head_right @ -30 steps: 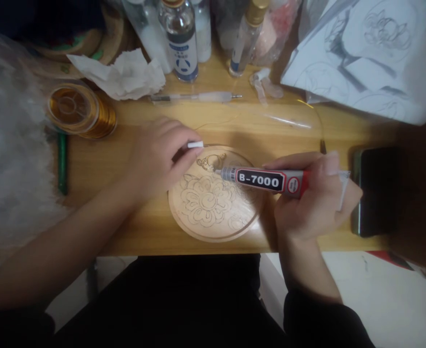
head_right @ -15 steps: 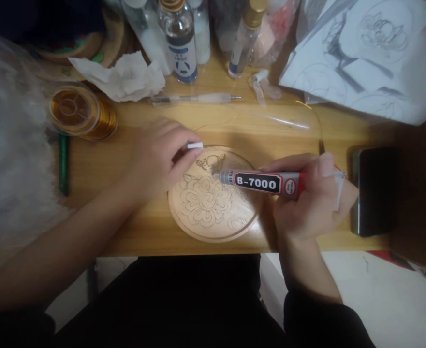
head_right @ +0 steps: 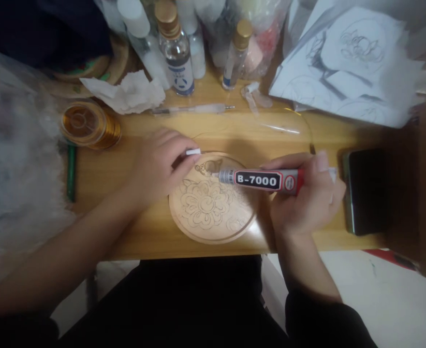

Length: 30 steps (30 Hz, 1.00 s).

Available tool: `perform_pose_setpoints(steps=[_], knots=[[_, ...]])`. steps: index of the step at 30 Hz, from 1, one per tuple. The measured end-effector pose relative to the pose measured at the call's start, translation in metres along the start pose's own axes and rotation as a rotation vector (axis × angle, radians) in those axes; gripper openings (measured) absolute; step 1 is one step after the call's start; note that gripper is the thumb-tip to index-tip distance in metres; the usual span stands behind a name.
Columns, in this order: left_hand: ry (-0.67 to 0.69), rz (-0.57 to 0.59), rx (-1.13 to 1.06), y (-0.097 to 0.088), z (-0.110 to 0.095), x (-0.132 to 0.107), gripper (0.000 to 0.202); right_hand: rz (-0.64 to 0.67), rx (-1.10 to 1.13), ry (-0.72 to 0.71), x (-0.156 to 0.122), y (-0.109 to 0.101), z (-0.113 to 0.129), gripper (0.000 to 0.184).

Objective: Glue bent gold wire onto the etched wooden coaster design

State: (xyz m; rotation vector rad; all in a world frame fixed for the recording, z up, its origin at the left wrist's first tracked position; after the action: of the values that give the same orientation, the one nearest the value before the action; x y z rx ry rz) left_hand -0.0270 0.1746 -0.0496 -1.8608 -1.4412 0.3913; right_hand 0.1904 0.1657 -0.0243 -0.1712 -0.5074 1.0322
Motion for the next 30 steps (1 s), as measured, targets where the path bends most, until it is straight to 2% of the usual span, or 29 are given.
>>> perform_pose_setpoints(steps=[3, 6, 8, 10, 12, 16, 19, 22, 26, 30], knots=[[0.023, -0.021, -0.024, -0.001, 0.001, -0.001, 0.016, 0.048, 0.181, 0.207, 0.009, 0.006, -0.017, 0.045], [0.055, -0.088, -0.090, -0.004, 0.001, -0.003, 0.014, 0.190, 0.317, 0.406, 0.015, 0.017, -0.030, 0.044], [0.052, -0.141, -0.197, -0.008, 0.001, -0.004, 0.009, 0.309, 0.408, 0.534, 0.014, 0.026, -0.035, 0.046], [-0.014, -0.195, -0.373, -0.014, 0.003, -0.005, 0.005, 0.424, 0.517, 0.649, 0.010, 0.032, -0.035, 0.048], [-0.076, -0.235, -0.552, -0.022, 0.000, -0.005, 0.005, 0.492, 0.590, 0.682, 0.010, 0.034, -0.029, 0.048], [-0.034, -0.231, -0.651, -0.046, -0.035, -0.005, 0.007, 0.612, 0.721, 0.692, 0.009, 0.029, -0.004, 0.039], [-0.089, -0.126, -0.970, -0.057, -0.068, -0.008, 0.007, 0.691, 0.843, 0.701, 0.003, 0.021, 0.019, 0.031], [-0.065, -0.061, -1.110, -0.068, -0.102, -0.013, 0.003, 0.791, 1.021, 0.753, -0.011, 0.016, 0.041, 0.027], [-0.023, -0.050, -1.065, -0.078, -0.132, -0.021, 0.004, 0.789, 1.127, 0.829, -0.031, 0.015, 0.054, 0.027], [0.015, -0.066, -1.007, -0.083, -0.147, -0.030, 0.006, 0.788, 1.166, 0.855, -0.044, 0.013, 0.060, 0.027]])
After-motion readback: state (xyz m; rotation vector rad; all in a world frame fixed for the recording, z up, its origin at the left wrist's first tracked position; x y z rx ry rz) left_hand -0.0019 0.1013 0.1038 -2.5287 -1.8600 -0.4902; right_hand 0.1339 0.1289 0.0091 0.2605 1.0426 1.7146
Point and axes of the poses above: each hand's wrist, its own x-axis towards the middle knuckle, its own y-axis out of the palm, z = x × y, the point moved 7 cm from there along x, towards the middle knuckle, and after that the axes turned 14 degrees about -x, right-handed, at the moved point
